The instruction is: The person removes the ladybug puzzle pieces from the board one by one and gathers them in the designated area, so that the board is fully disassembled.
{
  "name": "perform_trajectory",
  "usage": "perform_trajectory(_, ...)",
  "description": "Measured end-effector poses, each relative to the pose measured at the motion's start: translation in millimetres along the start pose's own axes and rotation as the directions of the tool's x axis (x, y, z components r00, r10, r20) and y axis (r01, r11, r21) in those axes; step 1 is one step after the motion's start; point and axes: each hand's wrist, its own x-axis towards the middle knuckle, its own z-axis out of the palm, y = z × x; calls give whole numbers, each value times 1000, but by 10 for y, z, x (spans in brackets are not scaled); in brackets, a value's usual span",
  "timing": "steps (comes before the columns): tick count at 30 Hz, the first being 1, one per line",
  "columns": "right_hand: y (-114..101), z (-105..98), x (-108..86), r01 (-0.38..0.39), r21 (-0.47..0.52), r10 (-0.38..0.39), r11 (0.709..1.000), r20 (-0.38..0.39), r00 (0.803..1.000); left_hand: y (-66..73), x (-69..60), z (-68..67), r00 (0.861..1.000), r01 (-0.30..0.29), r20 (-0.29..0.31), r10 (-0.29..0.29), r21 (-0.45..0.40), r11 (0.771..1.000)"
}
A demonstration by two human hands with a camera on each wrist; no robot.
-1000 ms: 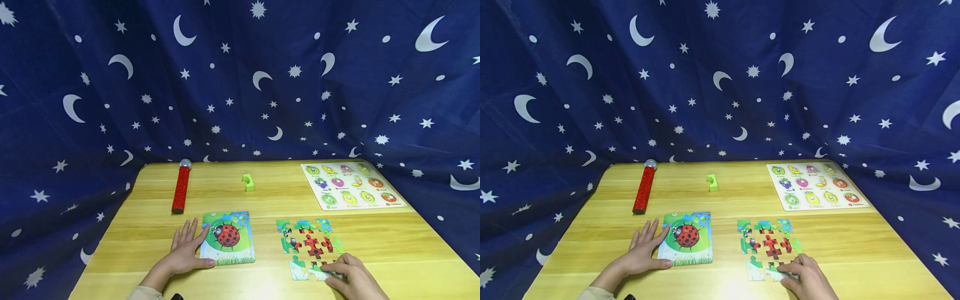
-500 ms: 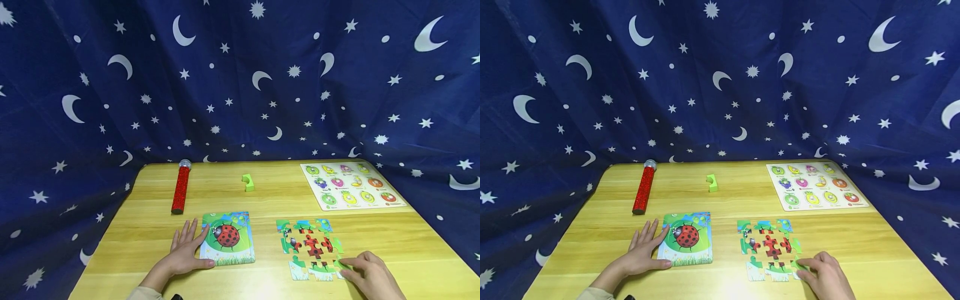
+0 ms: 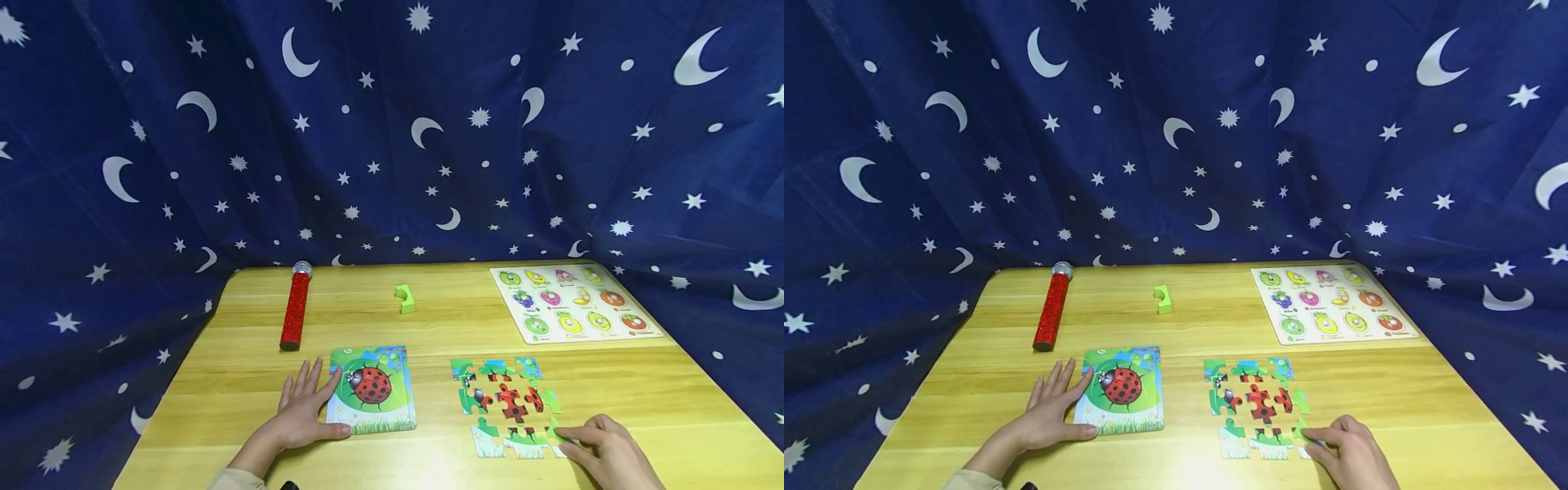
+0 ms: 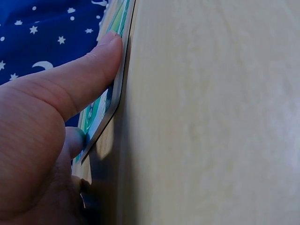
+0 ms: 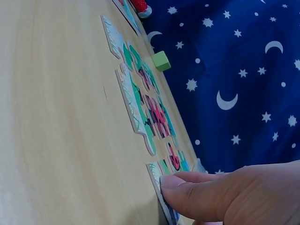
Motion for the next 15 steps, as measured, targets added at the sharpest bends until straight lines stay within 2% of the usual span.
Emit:
perform_trajectory(5, -59, 5, -1, 14, 0, -14, 1000, -30, 999, 1, -5, -12, 1000, -4, 3, 4, -7, 1000)
perform_trajectory(8, -154, 53, 23, 80, -4, -80, 997, -74, 994, -9, -10, -16, 1000, -3, -2, 3, -7, 1000)
perform_trajectory(10, -217, 115, 45, 168, -7, -168, 986, -108, 980, -19, -12, -12, 1000, -2, -2, 2, -6, 1000)
perform_trajectory(13, -274, 212, 63, 301, 0, -298, 954, -140, 944, -34, -8, 3, 1000, -6, -1, 6, -4, 1000)
perform_trajectory(15, -278, 262, 64, 355, 14, -348, 935, -162, 923, -42, 0, 12, 1000, -11, 2, 11, -3, 1000)
